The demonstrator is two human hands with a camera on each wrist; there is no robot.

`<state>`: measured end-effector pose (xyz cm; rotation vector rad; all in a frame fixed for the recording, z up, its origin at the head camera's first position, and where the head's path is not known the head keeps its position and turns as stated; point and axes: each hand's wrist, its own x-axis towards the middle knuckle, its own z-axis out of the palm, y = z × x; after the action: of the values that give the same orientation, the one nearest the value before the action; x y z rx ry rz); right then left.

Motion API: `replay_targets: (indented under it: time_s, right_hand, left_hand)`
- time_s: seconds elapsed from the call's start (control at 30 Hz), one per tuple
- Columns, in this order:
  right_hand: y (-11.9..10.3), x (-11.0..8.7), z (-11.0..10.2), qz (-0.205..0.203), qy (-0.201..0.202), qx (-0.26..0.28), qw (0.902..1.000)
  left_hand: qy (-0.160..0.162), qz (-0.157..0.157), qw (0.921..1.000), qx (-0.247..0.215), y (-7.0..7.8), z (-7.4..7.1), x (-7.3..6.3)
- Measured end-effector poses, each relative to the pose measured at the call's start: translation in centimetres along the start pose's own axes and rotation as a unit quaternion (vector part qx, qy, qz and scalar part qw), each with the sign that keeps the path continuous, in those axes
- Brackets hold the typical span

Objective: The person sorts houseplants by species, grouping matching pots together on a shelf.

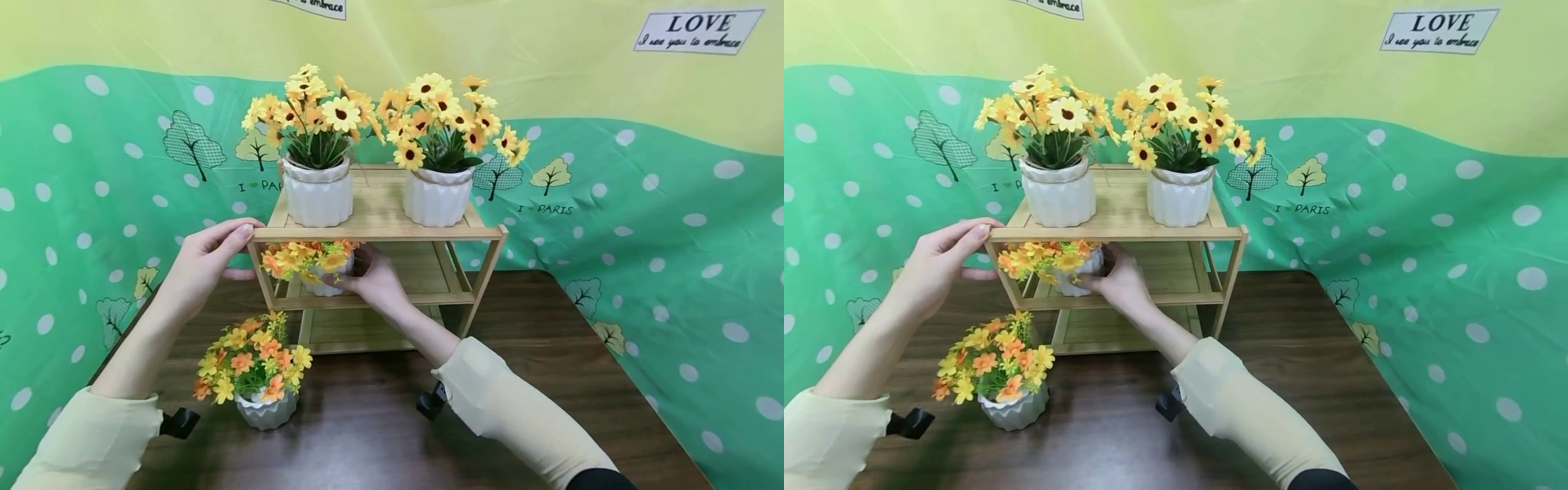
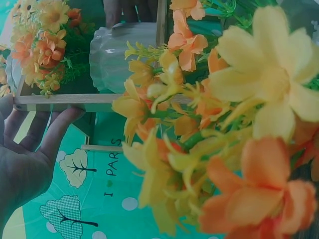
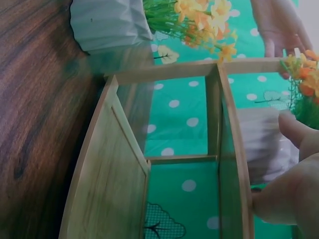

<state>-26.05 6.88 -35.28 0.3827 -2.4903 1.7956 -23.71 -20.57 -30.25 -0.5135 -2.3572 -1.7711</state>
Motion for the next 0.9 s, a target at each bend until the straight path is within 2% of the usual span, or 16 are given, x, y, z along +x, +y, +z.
replay_targets:
  time_s: [0.13, 0.33, 0.6, 0.7, 0.9]
  right_hand:
    - [0.2, -0.5, -0.2, -0.009, 0.004, 0.015, 0.9998]
    - [1.0, -2.4, -1.3, -0.02, 0.007, 0.024, 0.9995]
    - [2.6, -5.5, -2.9, -0.092, -0.006, 0.112, 0.9894]
    - [3.6, -7.1, -3.5, -0.103, -0.028, 0.116, 0.9875]
    - [6.3, -9.7, -3.9, -0.073, -0.115, 0.087, 0.9868]
  left_hand:
    - [-0.006, 0.006, 0.9999, -0.007, -0.1, 0.0, 0.1]
    - [-0.018, 0.011, 0.9997, -0.015, -0.2, 0.1, 0.3]
    - [-0.013, 0.012, 0.9996, -0.023, -0.3, 0.0, 0.4]
    - [-0.017, 0.013, 0.9995, -0.024, -0.2, 0.0, 0.4]
    - [-0.002, 0.003, 1.0, -0.008, -0.2, -0.1, 0.3]
